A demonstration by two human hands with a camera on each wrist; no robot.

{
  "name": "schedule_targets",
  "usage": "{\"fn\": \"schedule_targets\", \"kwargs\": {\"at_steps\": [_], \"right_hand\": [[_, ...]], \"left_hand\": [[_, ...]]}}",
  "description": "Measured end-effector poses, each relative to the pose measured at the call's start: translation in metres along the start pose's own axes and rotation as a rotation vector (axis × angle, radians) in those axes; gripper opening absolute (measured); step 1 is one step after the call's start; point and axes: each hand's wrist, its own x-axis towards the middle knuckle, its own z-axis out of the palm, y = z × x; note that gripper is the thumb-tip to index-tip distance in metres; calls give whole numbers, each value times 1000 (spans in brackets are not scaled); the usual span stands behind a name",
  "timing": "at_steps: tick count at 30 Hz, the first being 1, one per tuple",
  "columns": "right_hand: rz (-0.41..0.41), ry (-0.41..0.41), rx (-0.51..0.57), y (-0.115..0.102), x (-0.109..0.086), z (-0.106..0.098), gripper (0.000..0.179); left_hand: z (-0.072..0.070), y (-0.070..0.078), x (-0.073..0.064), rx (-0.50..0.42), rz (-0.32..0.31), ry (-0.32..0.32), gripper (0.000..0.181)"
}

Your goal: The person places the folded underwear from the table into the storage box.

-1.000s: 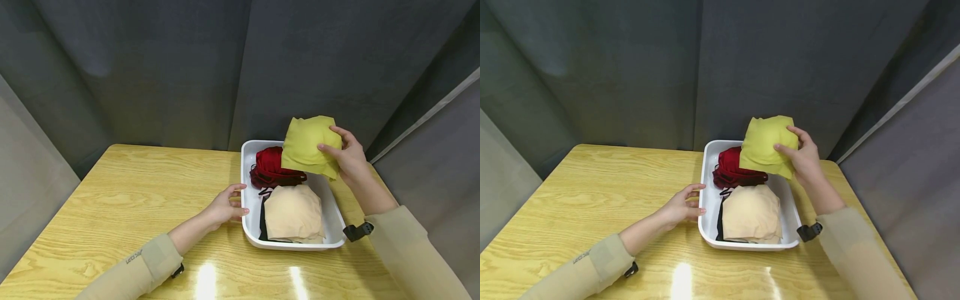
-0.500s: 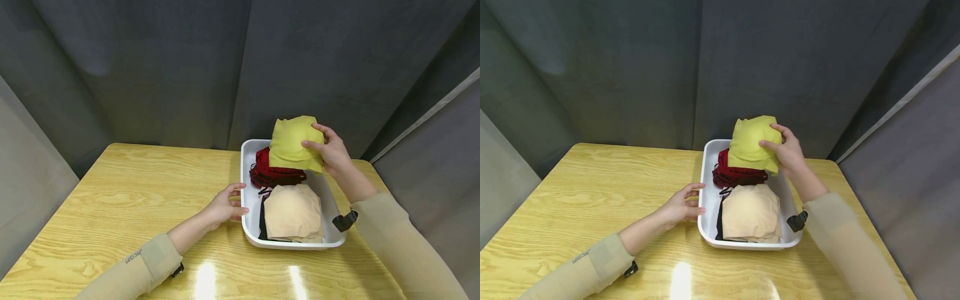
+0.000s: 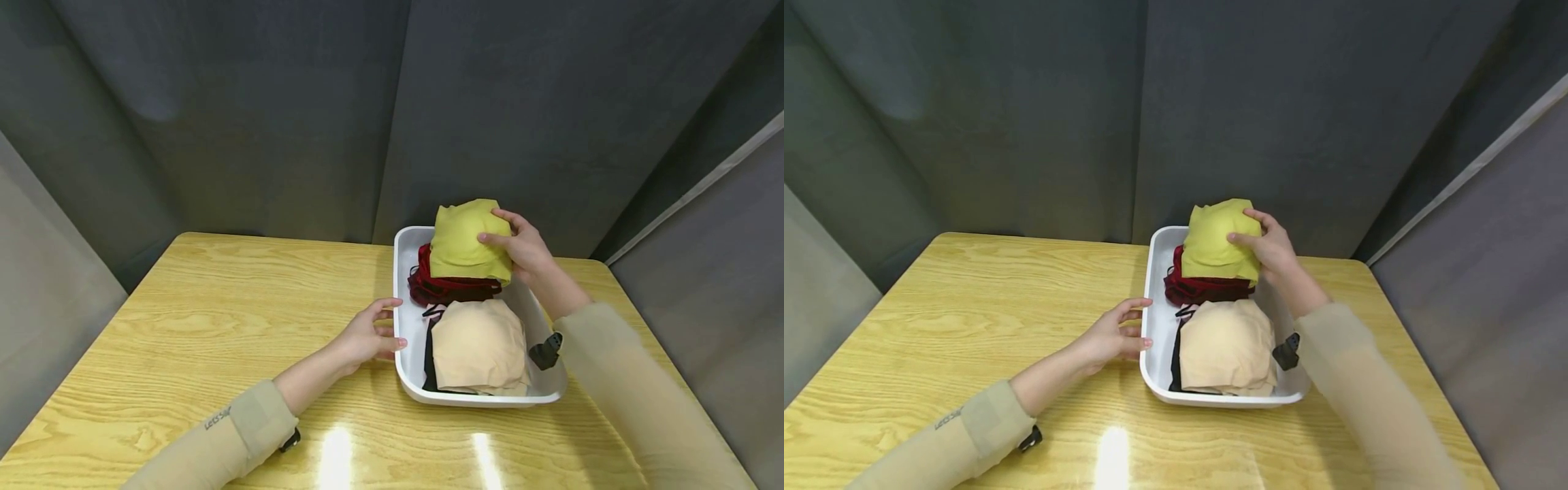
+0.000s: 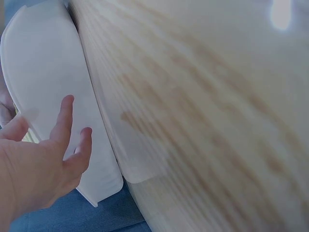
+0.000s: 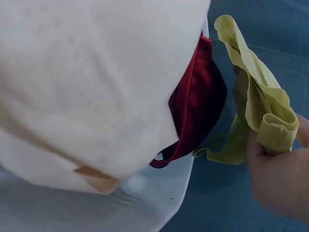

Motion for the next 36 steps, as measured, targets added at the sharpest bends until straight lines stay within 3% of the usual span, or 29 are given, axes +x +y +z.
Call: {"fn": "schedule_targets", "kwargs": {"at_steps": [19,36], "right_hand": [[133,-79,-167,21,17,-2,79],[175,-173,-290,37,23,-13,81]], "left_hand": [[-1,0,-1,-5,-15,13,69],[-1,0,-3,-1,-3,-4,69]]}}
